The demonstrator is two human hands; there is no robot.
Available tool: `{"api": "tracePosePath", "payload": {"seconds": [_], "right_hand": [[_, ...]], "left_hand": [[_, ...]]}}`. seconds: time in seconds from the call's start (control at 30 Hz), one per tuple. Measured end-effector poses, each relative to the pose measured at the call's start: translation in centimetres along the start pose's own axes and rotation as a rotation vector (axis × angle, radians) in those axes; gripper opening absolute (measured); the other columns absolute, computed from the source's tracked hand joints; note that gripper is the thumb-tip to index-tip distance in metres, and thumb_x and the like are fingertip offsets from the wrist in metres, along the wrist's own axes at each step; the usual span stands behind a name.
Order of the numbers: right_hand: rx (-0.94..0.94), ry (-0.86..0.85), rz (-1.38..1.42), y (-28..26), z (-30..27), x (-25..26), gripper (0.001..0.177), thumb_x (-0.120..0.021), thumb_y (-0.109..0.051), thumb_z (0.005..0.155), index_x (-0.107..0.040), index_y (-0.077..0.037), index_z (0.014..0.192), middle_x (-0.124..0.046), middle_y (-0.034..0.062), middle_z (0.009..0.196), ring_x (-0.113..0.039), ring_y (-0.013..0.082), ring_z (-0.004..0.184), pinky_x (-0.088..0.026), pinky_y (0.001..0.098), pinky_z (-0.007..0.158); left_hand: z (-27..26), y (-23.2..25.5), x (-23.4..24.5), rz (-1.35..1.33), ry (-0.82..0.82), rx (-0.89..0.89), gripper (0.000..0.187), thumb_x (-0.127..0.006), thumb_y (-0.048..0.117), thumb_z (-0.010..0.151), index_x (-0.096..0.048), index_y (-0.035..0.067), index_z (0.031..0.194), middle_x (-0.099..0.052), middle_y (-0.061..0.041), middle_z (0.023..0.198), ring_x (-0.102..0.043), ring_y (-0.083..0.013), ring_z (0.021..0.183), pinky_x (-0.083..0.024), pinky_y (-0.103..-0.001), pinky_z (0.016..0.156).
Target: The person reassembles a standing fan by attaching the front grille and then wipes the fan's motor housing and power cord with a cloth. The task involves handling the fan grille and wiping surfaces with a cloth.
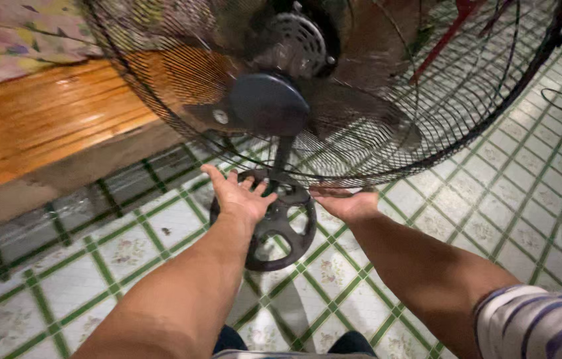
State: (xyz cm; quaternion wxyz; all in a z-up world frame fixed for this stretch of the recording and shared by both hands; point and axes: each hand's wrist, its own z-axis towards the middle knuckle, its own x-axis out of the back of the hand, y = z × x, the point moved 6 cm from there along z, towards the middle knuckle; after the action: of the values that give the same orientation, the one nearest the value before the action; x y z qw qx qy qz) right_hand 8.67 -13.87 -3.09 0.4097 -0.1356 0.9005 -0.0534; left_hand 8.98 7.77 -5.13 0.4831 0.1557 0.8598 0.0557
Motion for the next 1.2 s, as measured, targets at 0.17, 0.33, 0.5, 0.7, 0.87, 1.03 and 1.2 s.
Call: {"api": "tracePosePath", "payload": {"seconds": [0.17, 0.33, 0.5, 0.7, 0.87, 1.03, 1.2], "right_hand": [[0.007, 0.114, 0.136, 2.8, -1.2, -0.1, 0.102, -0.015, -0.074, 0.1, -0.017, 0.008, 0.16, -0.018, 0.0301, 0.168, -0.018, 0.0437, 0.154, -0.012, 0.058, 0.123], [0.042, 0.187, 0.1, 5.4, -2.5, -1.4, 0.089, -0.021, -0.064, 0.104, -0.019, 0.005, 0.161, -0.025, 0.023, 0.168, -0.027, 0.0397, 0.155, -0.02, 0.0586, 0.124], [0.023, 0.241, 0.12, 6.7, -3.0, -2.4, 0.086, -0.018, -0.059, 0.107, -0.021, 0.01, 0.16, -0.03, 0.0282, 0.166, -0.032, 0.0438, 0.151, -0.025, 0.059, 0.12], [0.063, 0.279, 0.153, 7.1, -1.7, -2.0, 0.071, -0.023, -0.047, 0.109, -0.028, 0.005, 0.158, -0.034, 0.0267, 0.163, -0.036, 0.0466, 0.149, -0.029, 0.06, 0.121], [0.001, 0.229, 0.191, 8.9, -1.1, -1.8, 0.066, -0.022, -0.043, 0.111, -0.025, 0.004, 0.158, -0.032, 0.0343, 0.162, -0.035, 0.0505, 0.148, -0.028, 0.0617, 0.12], [-0.018, 0.178, 0.137, 13.3, 0.3, -2.0, 0.08, -0.019, -0.06, 0.107, -0.027, 0.001, 0.157, -0.034, 0.0294, 0.162, -0.035, 0.0445, 0.15, -0.029, 0.0568, 0.122], [0.04, 0.063, 0.195, 17.5, 4.4, -3.0, 0.09, -0.014, -0.064, 0.105, -0.031, 0.01, 0.153, -0.036, 0.0336, 0.16, -0.035, 0.0467, 0.148, -0.027, 0.0576, 0.119]], "left_hand": [[-2.4, 5.0, -0.8, 0.002, -0.022, 0.014, 0.114, -0.03, 0.093, 0.076, -0.006, 0.024, 0.165, -0.01, -0.016, 0.171, -0.018, -0.0419, 0.156, -0.01, -0.064, 0.123], [-4.7, 8.9, -2.3, 0.071, -0.034, 0.037, 0.112, -0.029, 0.091, 0.079, -0.008, 0.022, 0.165, -0.015, -0.018, 0.17, -0.021, -0.0414, 0.155, -0.012, -0.063, 0.123], [-5.4, 11.3, -2.7, 0.137, -0.013, 0.063, 0.115, -0.027, 0.091, 0.081, -0.008, 0.015, 0.165, -0.017, -0.018, 0.171, -0.021, -0.0396, 0.155, -0.014, -0.062, 0.123], [-4.8, 12.9, -2.3, 0.201, 0.008, 0.064, 0.116, -0.032, 0.091, 0.08, -0.007, 0.015, 0.164, -0.018, -0.018, 0.17, -0.025, -0.0397, 0.155, -0.016, -0.063, 0.122], [-3.9, 13.5, -2.2, 0.263, 0.035, 0.075, 0.122, -0.038, 0.092, 0.076, -0.008, 0.014, 0.165, -0.019, -0.018, 0.17, -0.024, -0.0408, 0.155, -0.017, -0.064, 0.122], [-1.4, 15.7, -1.5, 0.335, 0.006, 0.09, 0.134, -0.045, 0.096, 0.067, -0.005, 0.015, 0.165, -0.017, -0.021, 0.169, -0.025, -0.0419, 0.153, -0.018, -0.063, 0.12], [2.0, 17.3, -1.0, 0.705, -0.249, 0.078, 0.138, -0.067, 0.083, 0.053, -0.01, 0.022, 0.163, -0.02, -0.008, 0.166, -0.024, -0.0369, 0.151, -0.021, -0.066, 0.118]]}}
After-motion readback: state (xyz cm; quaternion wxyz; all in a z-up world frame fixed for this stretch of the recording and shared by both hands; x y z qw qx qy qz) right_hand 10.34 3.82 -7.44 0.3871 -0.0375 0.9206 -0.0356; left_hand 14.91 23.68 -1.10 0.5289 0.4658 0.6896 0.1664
